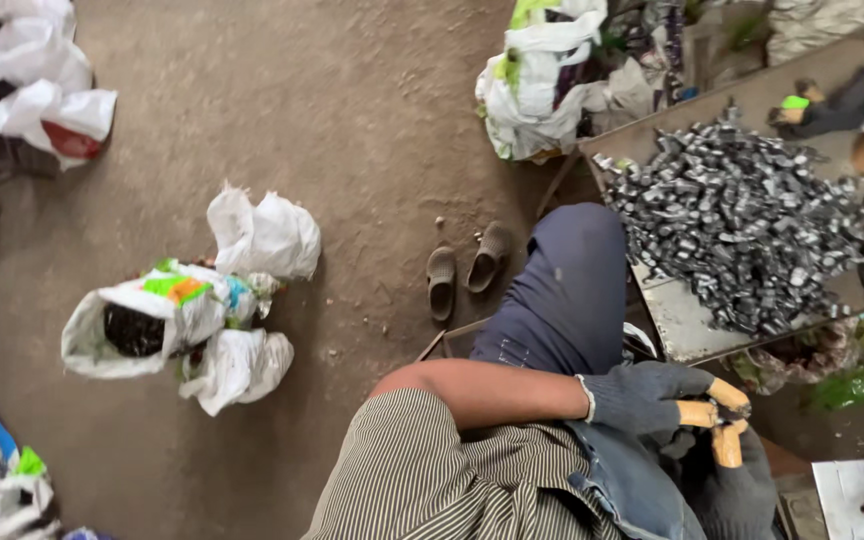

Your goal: The person sits at a bench grinder and grinds small metal pieces against the spinning wheel, producing sparks, then places finished pieces on a tray holding a large pile of similar metal pieces and picks up new ones to grind.

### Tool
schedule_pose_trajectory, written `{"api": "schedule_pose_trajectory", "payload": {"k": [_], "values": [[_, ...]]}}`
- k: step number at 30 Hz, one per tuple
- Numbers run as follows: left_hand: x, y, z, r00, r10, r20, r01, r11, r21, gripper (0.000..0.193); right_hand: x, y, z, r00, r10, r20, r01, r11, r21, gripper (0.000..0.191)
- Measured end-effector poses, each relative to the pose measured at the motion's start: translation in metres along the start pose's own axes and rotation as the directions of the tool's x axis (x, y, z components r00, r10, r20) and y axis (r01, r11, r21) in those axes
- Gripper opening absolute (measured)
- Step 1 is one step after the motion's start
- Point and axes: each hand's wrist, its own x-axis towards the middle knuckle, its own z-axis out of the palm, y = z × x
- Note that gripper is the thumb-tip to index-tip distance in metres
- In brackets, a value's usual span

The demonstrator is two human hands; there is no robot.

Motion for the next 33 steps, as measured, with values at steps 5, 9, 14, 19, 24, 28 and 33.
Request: {"api": "schedule_pose_trajectory", "payload": {"k": [5, 9, 14, 19, 24, 28, 33], "values": [[-0.023, -0.016, 0.033, 0.994, 0.077, -0.077, -0.067, 0.989, 0.129, 0.038, -0.031, 0.018, -0.027, 0.991, -0.117, -0.070, 0.090, 0.947, -0.308, 0.024], [-0.042, -0.022, 0.063, 0.989, 0.145, -0.031, -0.134, 0.965, 0.225, 0.036, -0.078, 0.026, -0.022, 0.964, -0.231, -0.131, 0.154, 0.888, -0.433, 0.027], [0.017, -0.022, 0.105, 0.976, 0.089, 0.201, -0.095, 0.995, 0.020, 0.034, -0.124, -0.043, -0.018, 0.872, -0.406, -0.275, 0.049, 0.630, -0.775, 0.028], [0.134, -0.013, 0.131, 0.986, 0.110, 0.123, -0.155, 0.871, 0.467, 0.039, -0.110, -0.136, -0.044, 0.443, -0.893, -0.084, -0.199, -0.006, -0.980, 0.027], [0.222, 0.017, 0.164, 0.935, 0.175, 0.309, -0.336, 0.722, 0.605, 0.041, -0.096, -0.175, -0.084, 0.428, -0.782, -0.454, -0.480, 0.229, -0.847, 0.023], [0.264, 0.046, 0.196, 0.847, 0.208, 0.490, -0.517, 0.536, 0.667, 0.040, -0.097, -0.177, -0.105, 0.351, -0.860, -0.371, -0.262, 0.290, -0.920, 0.028], [0.320, 0.059, 0.250, 0.759, 0.085, 0.645, -0.589, 0.512, 0.625, 0.031, -0.105, -0.199, -0.149, 0.333, -0.834, -0.439, -0.272, 0.361, -0.892, 0.029]]}}
